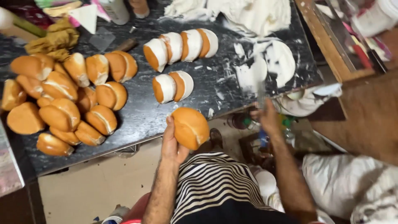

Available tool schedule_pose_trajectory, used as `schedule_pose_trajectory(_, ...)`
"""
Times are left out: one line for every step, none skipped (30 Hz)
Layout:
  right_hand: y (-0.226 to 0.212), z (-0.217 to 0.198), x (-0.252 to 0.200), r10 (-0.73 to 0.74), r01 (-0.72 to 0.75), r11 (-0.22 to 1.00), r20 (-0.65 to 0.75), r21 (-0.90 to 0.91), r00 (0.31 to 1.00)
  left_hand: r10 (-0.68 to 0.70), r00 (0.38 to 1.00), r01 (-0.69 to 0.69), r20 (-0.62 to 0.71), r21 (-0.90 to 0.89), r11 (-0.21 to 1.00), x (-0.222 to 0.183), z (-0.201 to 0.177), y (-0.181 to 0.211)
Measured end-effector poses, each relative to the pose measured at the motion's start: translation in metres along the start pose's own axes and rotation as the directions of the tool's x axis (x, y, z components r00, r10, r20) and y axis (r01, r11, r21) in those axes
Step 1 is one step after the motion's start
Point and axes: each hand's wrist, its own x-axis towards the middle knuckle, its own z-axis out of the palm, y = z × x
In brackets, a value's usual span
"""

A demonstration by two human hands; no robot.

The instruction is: Spreading cream or frosting on sliced buns and arranging them in a tray for a bakery task.

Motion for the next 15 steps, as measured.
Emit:
schedule_pose_trajectory(-0.025, -0.015, -0.010, 0.039, -0.043, 0.996, -0.062, -0.072, 0.997, 0.003, 0.999, -0.002, -0.047, 0.013, 1.000, 0.000, 0.002, -0.004)
schedule_pose_trajectory(-0.013, -0.024, 0.004, 0.036, -0.039, 0.997, -0.046, -0.065, 0.998, 0.017, 0.998, -0.016, -0.057, 0.018, 1.000, 0.003, 0.009, -0.005)
schedule_pose_trajectory(0.003, -0.037, 0.009, -0.061, 0.031, 0.959, -0.097, -0.283, 0.993, 0.019, 1.000, -0.021, -0.018, -0.085, 0.996, 0.003, 0.014, -0.009)
schedule_pose_trajectory(0.021, -0.050, 0.014, -0.167, 0.088, 0.868, -0.120, -0.490, 0.979, 0.027, 0.999, -0.022, 0.021, -0.187, 0.982, 0.004, 0.019, -0.015)
schedule_pose_trajectory(0.015, -0.053, 0.009, -0.154, 0.077, 0.871, -0.120, -0.486, 0.981, 0.019, 1.000, -0.016, 0.010, -0.183, 0.983, 0.004, 0.020, -0.020)
schedule_pose_trajectory(0.008, -0.055, 0.004, -0.109, 0.021, 0.719, -0.083, -0.695, 0.991, 0.069, 0.994, -0.065, 0.086, -0.056, 0.996, 0.003, 0.020, -0.025)
schedule_pose_trajectory(-0.003, -0.053, 0.006, -0.067, -0.008, 0.516, -0.050, -0.856, 0.997, 0.120, 0.978, -0.133, 0.172, 0.069, 0.989, 0.005, 0.022, -0.025)
schedule_pose_trajectory(0.014, -0.050, 0.001, -0.065, -0.003, 0.522, -0.043, -0.853, 0.997, 0.123, 0.978, -0.137, 0.166, 0.075, 0.988, 0.009, 0.024, -0.031)
schedule_pose_trajectory(0.031, -0.044, -0.003, -0.025, 0.013, 0.581, -0.002, -0.814, 1.000, 0.137, 0.979, -0.145, 0.149, 0.043, 0.988, 0.011, 0.024, -0.036)
schedule_pose_trajectory(0.048, -0.037, -0.008, 0.013, 0.024, 0.637, 0.042, -0.770, 0.999, 0.152, 0.980, -0.154, 0.132, 0.010, 0.988, 0.013, 0.024, -0.040)
schedule_pose_trajectory(0.052, -0.029, -0.015, 0.015, 0.037, 0.643, 0.062, -0.765, 0.998, 0.164, 0.980, -0.167, 0.117, 0.017, 0.986, 0.018, 0.030, -0.045)
schedule_pose_trajectory(0.055, -0.021, -0.022, -0.026, 0.088, 0.859, 0.129, -0.505, 0.991, 0.158, 0.980, -0.160, 0.123, 0.006, 0.987, 0.022, 0.035, -0.049)
schedule_pose_trajectory(0.057, -0.011, -0.026, -0.091, 0.124, 0.976, 0.181, -0.181, 0.979, 0.161, 0.978, -0.162, 0.131, -0.003, 0.987, 0.026, 0.040, -0.050)
schedule_pose_trajectory(0.032, -0.006, -0.036, -0.098, 0.133, 0.976, 0.204, -0.170, 0.974, 0.182, 0.976, -0.184, 0.119, 0.004, 0.983, 0.029, 0.045, -0.054)
schedule_pose_trajectory(0.007, 0.000, -0.045, 0.024, -0.037, 0.998, 0.223, 0.053, 0.975, 0.198, 0.972, -0.204, 0.127, 0.038, 0.978, 0.031, 0.049, -0.056)
